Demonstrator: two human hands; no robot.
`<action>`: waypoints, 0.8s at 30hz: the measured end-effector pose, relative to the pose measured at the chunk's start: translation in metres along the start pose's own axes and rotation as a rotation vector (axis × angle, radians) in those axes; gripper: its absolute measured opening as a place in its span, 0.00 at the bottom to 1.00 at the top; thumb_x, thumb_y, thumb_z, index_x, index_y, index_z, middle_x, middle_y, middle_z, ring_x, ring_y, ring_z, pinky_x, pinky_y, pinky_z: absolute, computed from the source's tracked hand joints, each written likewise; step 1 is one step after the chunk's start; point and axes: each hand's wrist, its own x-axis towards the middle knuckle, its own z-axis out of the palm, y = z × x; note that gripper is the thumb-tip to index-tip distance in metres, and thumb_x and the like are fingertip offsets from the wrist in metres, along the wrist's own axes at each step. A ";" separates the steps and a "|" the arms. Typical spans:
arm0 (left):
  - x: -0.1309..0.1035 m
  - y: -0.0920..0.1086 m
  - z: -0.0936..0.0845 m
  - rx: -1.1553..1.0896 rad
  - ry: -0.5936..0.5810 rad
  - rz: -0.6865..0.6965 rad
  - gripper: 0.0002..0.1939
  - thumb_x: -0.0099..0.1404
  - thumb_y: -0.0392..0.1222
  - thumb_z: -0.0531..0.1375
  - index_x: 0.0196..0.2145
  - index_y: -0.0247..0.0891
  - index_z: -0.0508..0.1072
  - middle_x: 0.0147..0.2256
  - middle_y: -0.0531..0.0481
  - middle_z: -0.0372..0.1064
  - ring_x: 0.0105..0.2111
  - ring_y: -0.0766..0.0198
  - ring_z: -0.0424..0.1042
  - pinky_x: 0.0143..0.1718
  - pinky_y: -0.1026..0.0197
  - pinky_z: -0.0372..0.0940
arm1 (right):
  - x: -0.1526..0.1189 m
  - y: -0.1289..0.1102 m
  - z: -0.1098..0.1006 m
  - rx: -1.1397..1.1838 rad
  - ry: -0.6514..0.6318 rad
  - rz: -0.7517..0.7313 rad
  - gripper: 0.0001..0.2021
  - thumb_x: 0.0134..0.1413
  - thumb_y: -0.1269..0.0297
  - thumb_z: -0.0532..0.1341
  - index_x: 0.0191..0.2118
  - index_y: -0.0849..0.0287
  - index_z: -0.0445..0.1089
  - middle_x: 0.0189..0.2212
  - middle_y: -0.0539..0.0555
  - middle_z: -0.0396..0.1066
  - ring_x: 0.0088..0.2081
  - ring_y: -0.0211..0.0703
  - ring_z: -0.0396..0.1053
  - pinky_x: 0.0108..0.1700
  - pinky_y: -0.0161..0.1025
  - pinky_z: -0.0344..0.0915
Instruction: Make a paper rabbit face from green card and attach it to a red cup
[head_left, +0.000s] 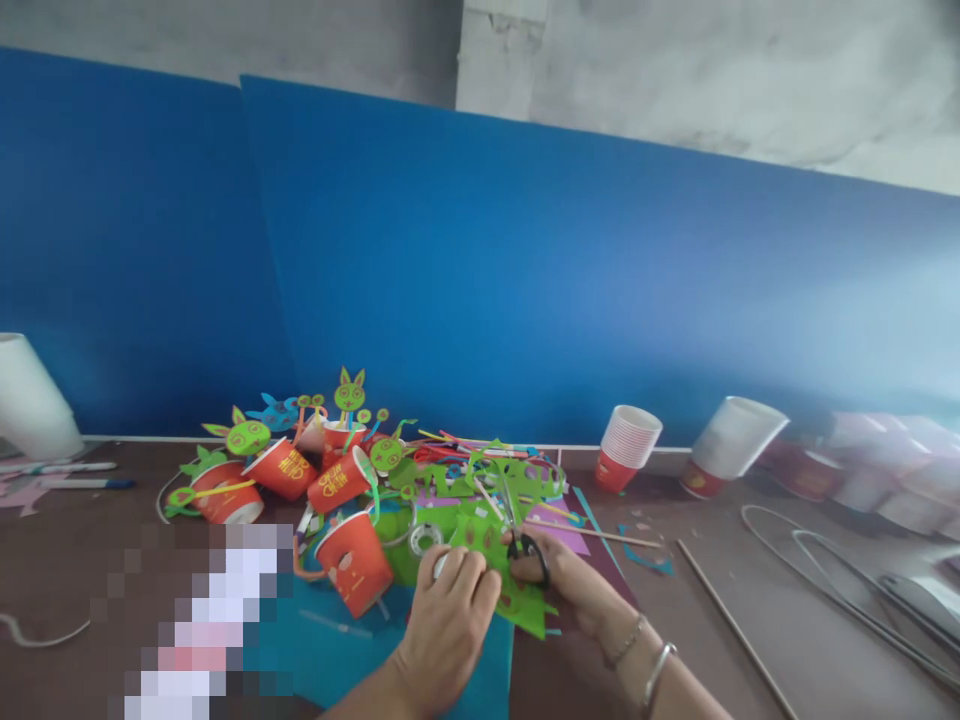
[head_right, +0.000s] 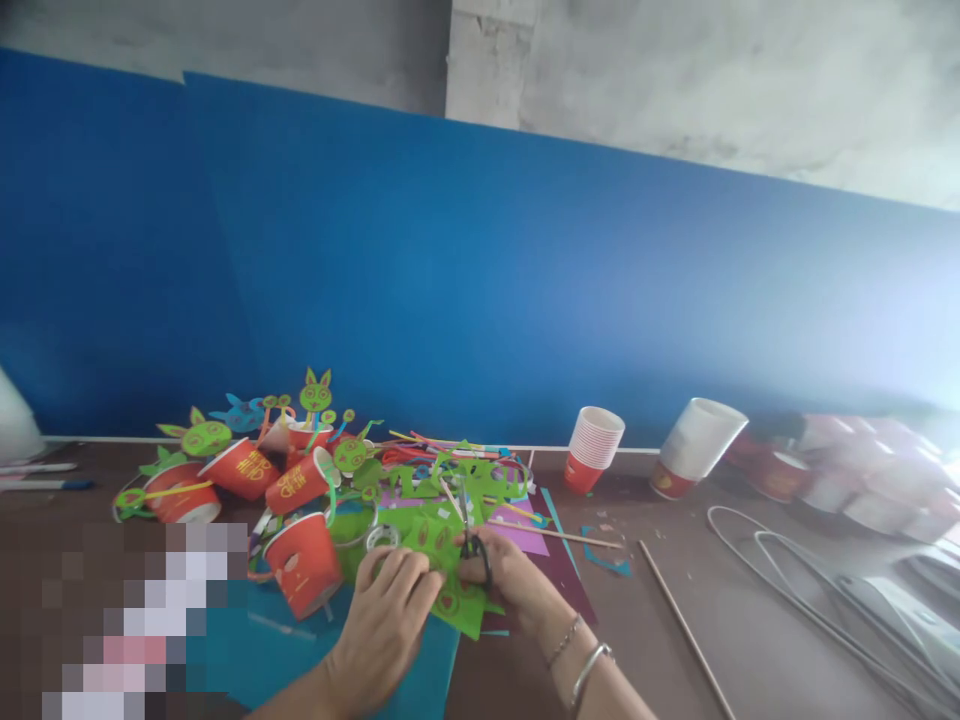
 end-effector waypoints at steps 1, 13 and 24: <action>0.000 -0.001 0.000 -0.033 0.019 -0.006 0.15 0.61 0.27 0.50 0.41 0.40 0.69 0.37 0.49 0.67 0.40 0.59 0.65 0.50 0.52 0.54 | 0.001 0.003 0.003 0.041 0.018 -0.013 0.20 0.30 0.67 0.69 0.35 0.60 0.67 0.19 0.43 0.65 0.20 0.33 0.63 0.23 0.30 0.57; 0.009 -0.013 0.043 -1.371 -0.051 -1.054 0.27 0.49 0.64 0.62 0.30 0.35 0.69 0.12 0.63 0.50 0.11 0.74 0.48 0.12 0.69 0.44 | 0.008 -0.002 0.037 0.157 0.325 -0.414 0.22 0.27 0.62 0.72 0.35 0.58 0.68 0.17 0.44 0.64 0.19 0.33 0.58 0.20 0.29 0.53; 0.005 -0.010 0.032 -1.434 0.021 -1.178 0.25 0.46 0.63 0.64 0.21 0.37 0.64 0.12 0.62 0.52 0.10 0.77 0.45 0.12 0.71 0.38 | 0.006 0.007 0.029 0.131 0.124 -0.312 0.22 0.28 0.63 0.73 0.33 0.57 0.66 0.19 0.43 0.64 0.19 0.30 0.56 0.21 0.29 0.51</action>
